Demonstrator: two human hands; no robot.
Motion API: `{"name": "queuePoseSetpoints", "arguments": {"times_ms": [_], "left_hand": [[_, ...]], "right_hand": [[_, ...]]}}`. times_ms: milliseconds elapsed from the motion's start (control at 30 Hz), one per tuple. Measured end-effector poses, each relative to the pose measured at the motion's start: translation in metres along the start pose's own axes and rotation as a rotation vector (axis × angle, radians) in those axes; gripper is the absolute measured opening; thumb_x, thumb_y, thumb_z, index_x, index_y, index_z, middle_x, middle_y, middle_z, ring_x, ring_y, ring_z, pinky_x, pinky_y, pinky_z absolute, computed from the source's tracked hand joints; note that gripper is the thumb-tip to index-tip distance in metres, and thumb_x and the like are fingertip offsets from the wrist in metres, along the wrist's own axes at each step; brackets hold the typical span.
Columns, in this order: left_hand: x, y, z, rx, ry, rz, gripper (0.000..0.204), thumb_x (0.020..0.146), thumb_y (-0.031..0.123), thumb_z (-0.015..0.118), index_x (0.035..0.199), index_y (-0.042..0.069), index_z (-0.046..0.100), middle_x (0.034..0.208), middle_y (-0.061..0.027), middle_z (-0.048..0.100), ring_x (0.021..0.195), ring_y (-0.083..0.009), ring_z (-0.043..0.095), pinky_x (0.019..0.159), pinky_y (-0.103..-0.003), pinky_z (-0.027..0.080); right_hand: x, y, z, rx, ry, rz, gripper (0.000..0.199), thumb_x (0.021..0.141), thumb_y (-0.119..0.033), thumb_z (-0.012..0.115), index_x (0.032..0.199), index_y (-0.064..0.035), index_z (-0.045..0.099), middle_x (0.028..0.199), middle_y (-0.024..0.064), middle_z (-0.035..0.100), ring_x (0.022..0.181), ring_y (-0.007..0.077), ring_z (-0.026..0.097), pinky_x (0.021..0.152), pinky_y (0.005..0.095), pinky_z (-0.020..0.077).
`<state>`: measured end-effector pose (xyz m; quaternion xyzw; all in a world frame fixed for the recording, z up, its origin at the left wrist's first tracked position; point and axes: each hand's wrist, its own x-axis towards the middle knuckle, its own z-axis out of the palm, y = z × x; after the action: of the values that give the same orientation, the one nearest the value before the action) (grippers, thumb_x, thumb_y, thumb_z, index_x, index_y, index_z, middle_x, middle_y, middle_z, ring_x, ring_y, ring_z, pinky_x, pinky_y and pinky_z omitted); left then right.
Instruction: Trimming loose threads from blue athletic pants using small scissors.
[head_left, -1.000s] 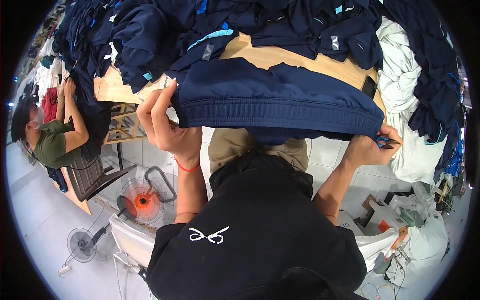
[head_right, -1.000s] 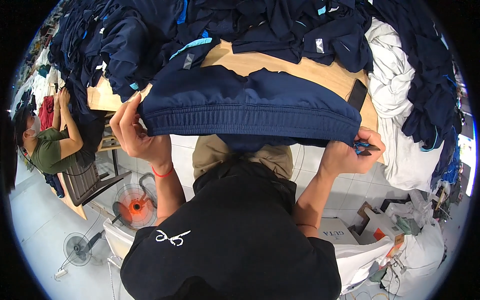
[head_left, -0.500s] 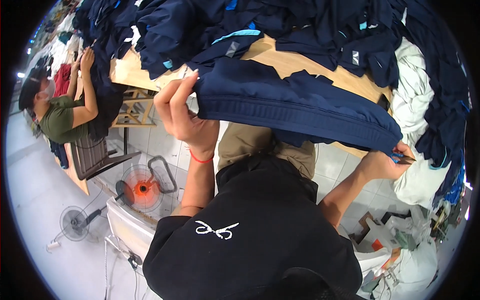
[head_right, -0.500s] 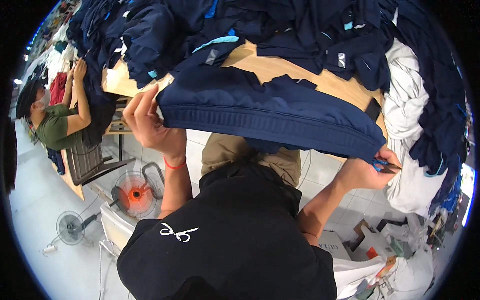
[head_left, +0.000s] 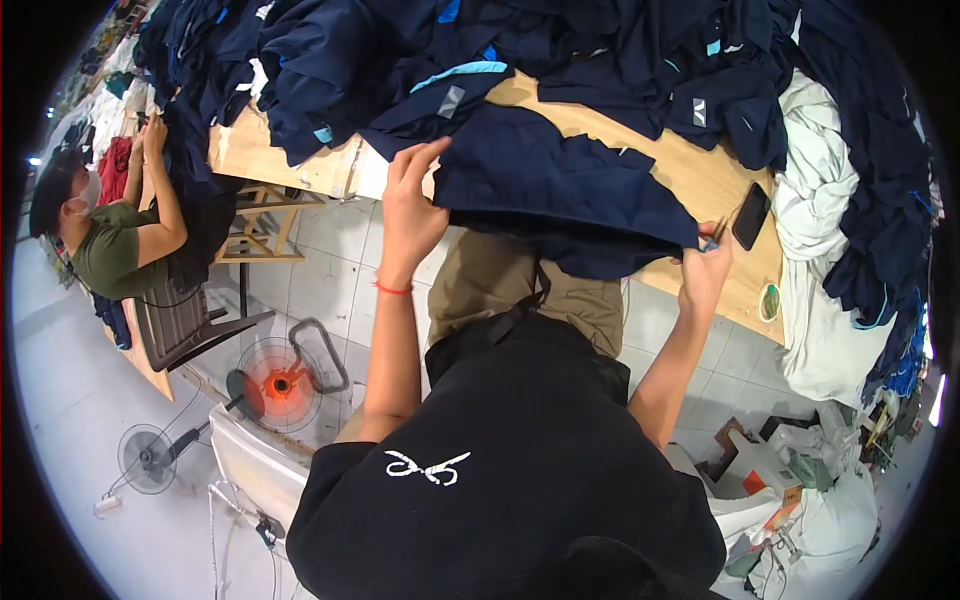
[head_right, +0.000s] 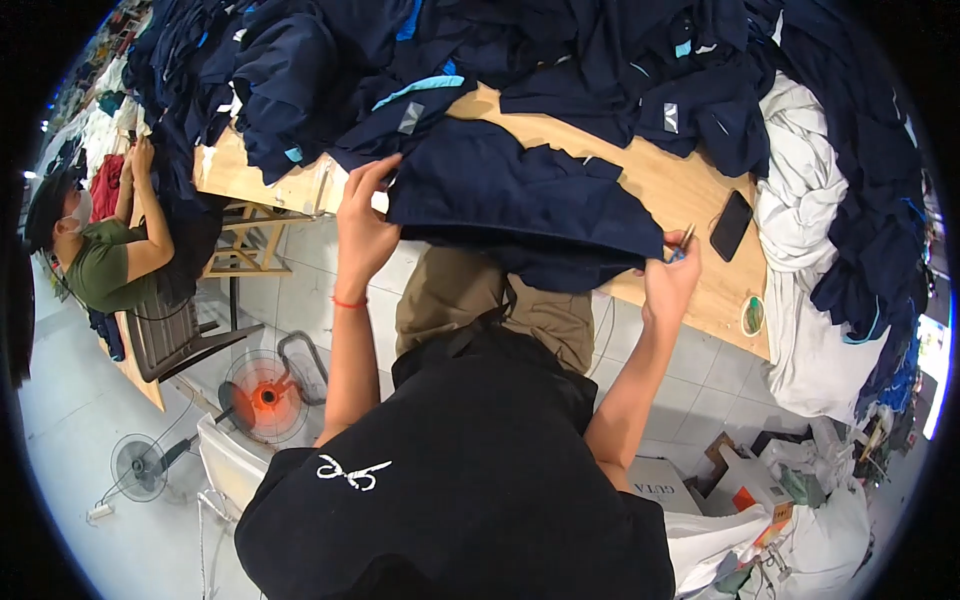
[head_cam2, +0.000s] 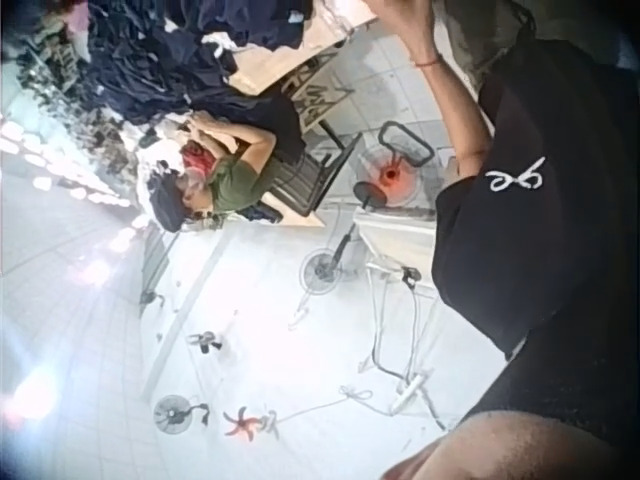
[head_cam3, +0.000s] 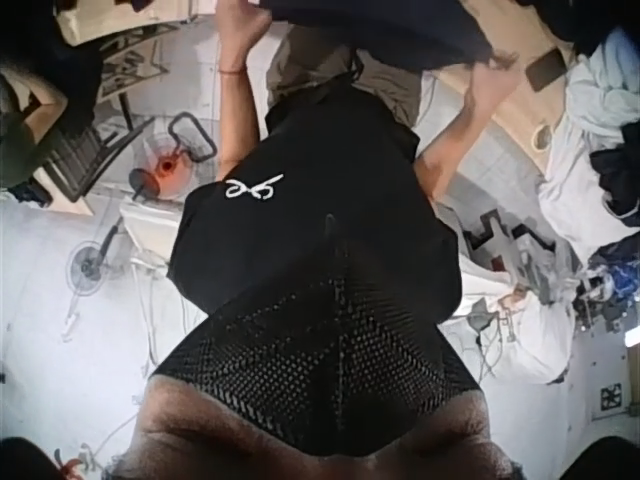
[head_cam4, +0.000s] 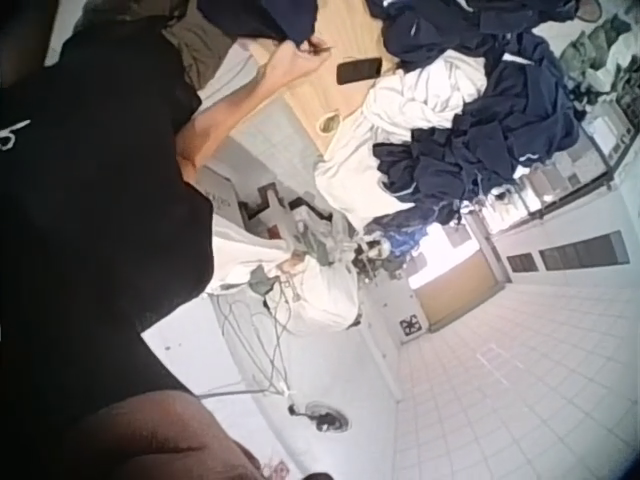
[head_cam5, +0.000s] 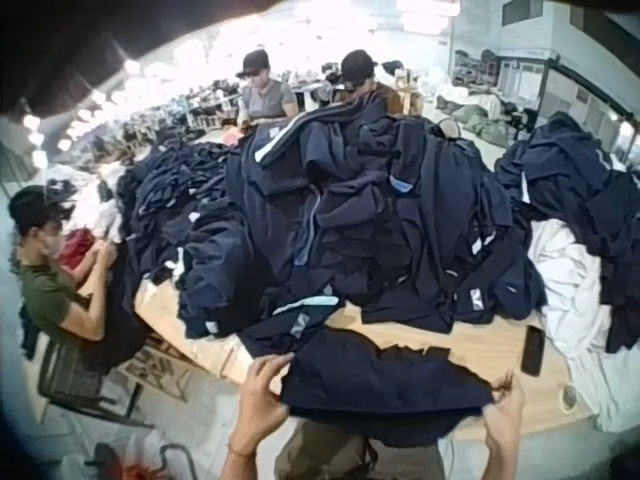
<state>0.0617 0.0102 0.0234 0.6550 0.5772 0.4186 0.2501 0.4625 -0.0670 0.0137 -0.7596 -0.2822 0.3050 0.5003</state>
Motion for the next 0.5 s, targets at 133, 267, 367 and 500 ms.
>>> {"name": "queuePoseSetpoints", "arguments": {"times_ms": [133, 267, 367, 500], "left_hand": [[0.008, -0.012, -0.024, -0.409, -0.403, 0.056, 0.036, 0.082, -0.014, 0.069, 0.114, 0.001, 0.079, 0.122, -0.0080, 0.077, 0.113, -0.0190, 0.073, 0.095, -0.032, 0.059], [0.027, -0.012, -0.035, -0.472, -0.775, -0.314, 0.030, 0.088, 0.000, 0.085, 0.117, 0.001, 0.079, 0.112, -0.0083, 0.078, 0.096, -0.0119, 0.073, 0.082, -0.026, 0.059], [0.041, -0.030, -0.015, -0.388, -0.845, -0.086, 0.032, 0.092, 0.014, 0.089, 0.119, 0.001, 0.078, 0.108, -0.0066, 0.077, 0.087, -0.0101, 0.072, 0.080, -0.025, 0.058], [0.053, -0.058, 0.019, -0.052, -0.625, -0.027, 0.037, 0.100, 0.030, 0.081, 0.101, -0.005, 0.071, 0.079, -0.0149, 0.063, 0.073, -0.0089, 0.049, 0.064, -0.032, 0.047]], "right_hand": [[-0.007, -0.013, -0.016, 0.375, -0.285, 0.127, 0.050, 0.087, 0.021, 0.052, 0.129, -0.0052, 0.059, 0.114, 0.0039, 0.063, 0.076, 0.0083, 0.058, 0.052, 0.0215, 0.0417], [0.013, -0.016, -0.039, 0.641, -0.514, 0.178, 0.052, 0.087, 0.017, 0.052, 0.134, -0.0038, 0.060, 0.121, 0.0056, 0.066, 0.070, 0.0019, 0.051, 0.048, 0.0169, 0.0294], [0.048, 0.005, -0.024, 0.806, -0.405, 0.240, 0.051, 0.089, 0.016, 0.053, 0.136, -0.0021, 0.062, 0.124, 0.0080, 0.069, 0.068, 0.0027, 0.052, 0.047, 0.0170, 0.0287], [0.080, 0.034, 0.001, 0.830, -0.347, 0.309, 0.050, 0.092, 0.015, 0.056, 0.139, 0.0000, 0.063, 0.112, 0.0097, 0.072, 0.062, 0.0087, 0.053, 0.044, 0.0192, 0.0320]]}}
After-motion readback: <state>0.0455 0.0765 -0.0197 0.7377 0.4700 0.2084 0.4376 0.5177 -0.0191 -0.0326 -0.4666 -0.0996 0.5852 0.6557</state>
